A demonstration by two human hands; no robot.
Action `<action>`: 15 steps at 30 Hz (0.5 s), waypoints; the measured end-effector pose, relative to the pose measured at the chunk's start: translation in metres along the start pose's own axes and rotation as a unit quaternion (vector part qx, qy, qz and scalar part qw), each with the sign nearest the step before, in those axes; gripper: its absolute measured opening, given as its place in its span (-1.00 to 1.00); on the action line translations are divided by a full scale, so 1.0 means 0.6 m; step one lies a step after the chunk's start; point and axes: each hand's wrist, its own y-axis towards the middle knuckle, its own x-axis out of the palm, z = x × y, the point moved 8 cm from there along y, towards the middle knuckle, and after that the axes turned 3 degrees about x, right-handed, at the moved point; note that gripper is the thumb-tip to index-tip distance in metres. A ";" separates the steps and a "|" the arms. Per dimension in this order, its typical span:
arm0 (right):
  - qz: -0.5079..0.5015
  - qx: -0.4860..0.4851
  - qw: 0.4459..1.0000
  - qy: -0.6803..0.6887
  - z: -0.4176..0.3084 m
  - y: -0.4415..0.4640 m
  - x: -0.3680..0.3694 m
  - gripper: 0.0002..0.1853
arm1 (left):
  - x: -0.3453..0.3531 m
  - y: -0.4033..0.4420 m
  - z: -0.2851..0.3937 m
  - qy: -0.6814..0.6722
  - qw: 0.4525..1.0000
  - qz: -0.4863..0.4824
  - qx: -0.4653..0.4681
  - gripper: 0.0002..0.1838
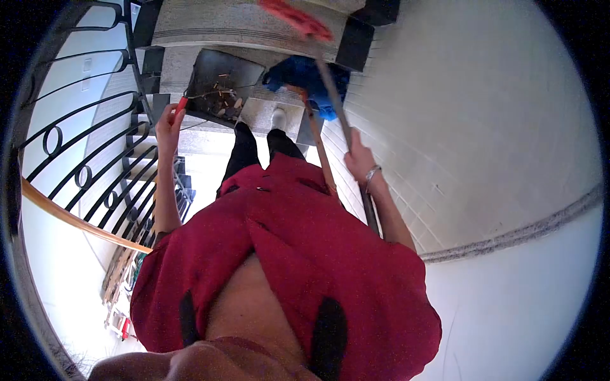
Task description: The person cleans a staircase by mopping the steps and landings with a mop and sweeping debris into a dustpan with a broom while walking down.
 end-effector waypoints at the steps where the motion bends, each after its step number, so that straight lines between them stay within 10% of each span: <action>1: 0.007 0.046 0.999 0.004 0.022 0.005 -0.008 -0.44 | -0.002 0.000 0.009 -0.008 1.000 0.003 0.007 -0.79; 7: -0.043 0.152 0.963 0.217 0.157 0.068 0.079 -0.47 | 0.004 0.010 0.009 0.010 0.999 -0.007 0.030 -0.79; 11: -0.224 0.041 0.908 0.352 0.014 -0.011 0.106 -0.39 | 0.002 0.038 0.009 -0.012 0.997 0.016 0.071 -0.79; 15: -0.223 -0.130 0.945 0.200 -0.082 -0.045 0.130 -0.30 | -0.006 0.033 -0.019 -0.011 0.999 0.002 0.049 -0.80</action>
